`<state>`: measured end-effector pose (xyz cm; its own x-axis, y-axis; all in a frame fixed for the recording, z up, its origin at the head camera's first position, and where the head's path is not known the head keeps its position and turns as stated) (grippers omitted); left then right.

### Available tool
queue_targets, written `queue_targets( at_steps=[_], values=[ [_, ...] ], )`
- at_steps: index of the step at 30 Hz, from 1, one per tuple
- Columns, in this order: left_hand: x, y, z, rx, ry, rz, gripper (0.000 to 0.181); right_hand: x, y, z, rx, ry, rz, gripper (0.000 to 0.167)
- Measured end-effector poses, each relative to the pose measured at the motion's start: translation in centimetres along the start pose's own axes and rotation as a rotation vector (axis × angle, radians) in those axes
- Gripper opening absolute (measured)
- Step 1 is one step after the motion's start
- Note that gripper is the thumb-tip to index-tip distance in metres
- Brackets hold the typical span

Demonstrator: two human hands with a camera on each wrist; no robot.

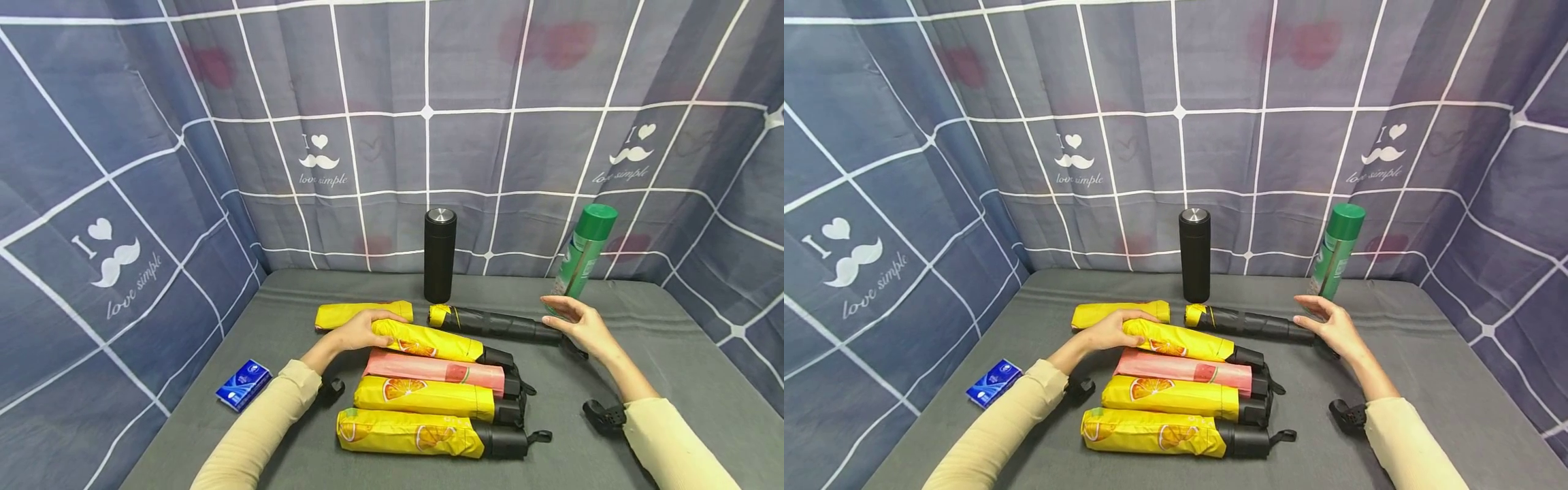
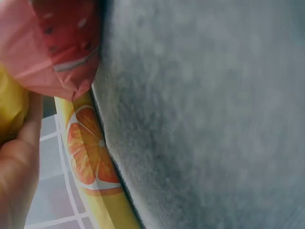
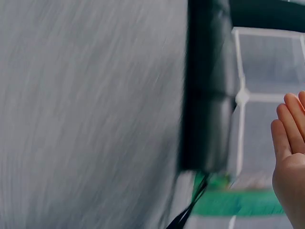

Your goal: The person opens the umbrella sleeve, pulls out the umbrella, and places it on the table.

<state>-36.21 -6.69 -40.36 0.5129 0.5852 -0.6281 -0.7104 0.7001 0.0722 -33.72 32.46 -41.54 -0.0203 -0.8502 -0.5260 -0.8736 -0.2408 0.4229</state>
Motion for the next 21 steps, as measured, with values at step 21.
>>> queue_targets(
  at_steps=[21],
  values=[
    [-3.5,-2.1,3.7,0.094,-0.290,0.223,0.042,6.1,2.3,-9.6,-0.214,0.238,-0.105,0.047]
  ],
)
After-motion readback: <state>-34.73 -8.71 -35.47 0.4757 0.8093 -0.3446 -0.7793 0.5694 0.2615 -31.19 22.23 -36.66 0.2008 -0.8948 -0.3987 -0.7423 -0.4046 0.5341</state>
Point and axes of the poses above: each hand's wrist, its own y-axis towards the middle knuckle, its own x-axis out of the palm, z = x × y, the point moved 7 cm from there along y, towards the middle knuckle, and after that the axes turned 9 degrees about -x, right-handed, at the moved point
